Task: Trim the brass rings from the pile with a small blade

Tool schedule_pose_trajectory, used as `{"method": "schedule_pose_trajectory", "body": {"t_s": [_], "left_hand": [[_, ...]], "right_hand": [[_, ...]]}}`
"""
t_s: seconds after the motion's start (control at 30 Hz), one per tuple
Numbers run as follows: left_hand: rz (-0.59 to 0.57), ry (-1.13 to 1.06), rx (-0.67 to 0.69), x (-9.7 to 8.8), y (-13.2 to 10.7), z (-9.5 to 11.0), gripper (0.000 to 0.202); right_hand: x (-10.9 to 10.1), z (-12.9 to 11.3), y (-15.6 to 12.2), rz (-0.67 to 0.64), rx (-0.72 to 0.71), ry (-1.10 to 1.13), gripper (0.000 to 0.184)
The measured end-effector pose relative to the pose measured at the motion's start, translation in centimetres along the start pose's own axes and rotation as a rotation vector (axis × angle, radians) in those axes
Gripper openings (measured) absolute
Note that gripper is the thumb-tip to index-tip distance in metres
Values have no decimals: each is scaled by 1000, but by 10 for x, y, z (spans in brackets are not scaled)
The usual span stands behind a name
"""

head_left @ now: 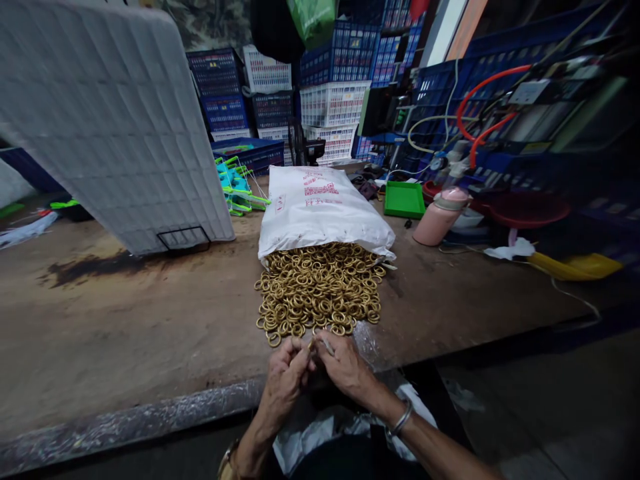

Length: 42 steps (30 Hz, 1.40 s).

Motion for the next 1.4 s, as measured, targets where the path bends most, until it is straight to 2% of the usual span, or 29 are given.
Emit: {"method": "schedule_pose_trajectory", "body": {"t_s": [0.07, 0.13, 0.3, 0.4, 0.5, 0.67, 0.83, 1.0, 1.13, 1.2, 1.3, 1.4], "left_hand": [[3, -5, -5, 1, 1, 0, 33], [5, 2, 11, 1, 2, 1, 34], [19, 19, 47, -1, -2, 4, 32], [-39, 3, 56, -4, -10, 4, 30], [-96, -102, -4, -8, -15, 2, 25], [19, -331, -170, -27, -11, -10, 24], [152, -403, -157, -49, -7, -9, 24], [178, -494, -142, -58, -3, -2, 19], [167, -591, -224, -63, 1, -4, 27], [162, -653, -278, -65, 3, -7, 24], [171, -732, -331, -64, 7, -12, 14], [189, -727, -336, -58, 11, -13, 14]], "right_hand": [[1, -2, -3, -55, -100, -77, 13], [1, -3, -5, -85, -140, -165, 16], [0, 1, -3, -125, -193, -291, 27], [-3, 6, 0, -137, -173, -394, 25], [-1, 6, 4, -133, -173, -452, 20], [15, 4, 11, -39, -152, -455, 20], [34, -6, 17, -26, -230, -441, 17], [45, -14, 21, -7, -225, -585, 16], [47, -7, 21, -5, -211, -678, 16], [46, -3, 21, -10, -209, -679, 15], [42, 1, 21, 7, -218, -624, 14], [33, 0, 23, 45, -218, -488, 8]]}}
Point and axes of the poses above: each hand's wrist, its own y-axis towards the middle knuckle, its own x-axis out of the palm, z = x × y, the point moved 2 cm from there along y, towards the middle knuckle, and after that the axes turned 14 degrees about z, right-handed, at the moved point
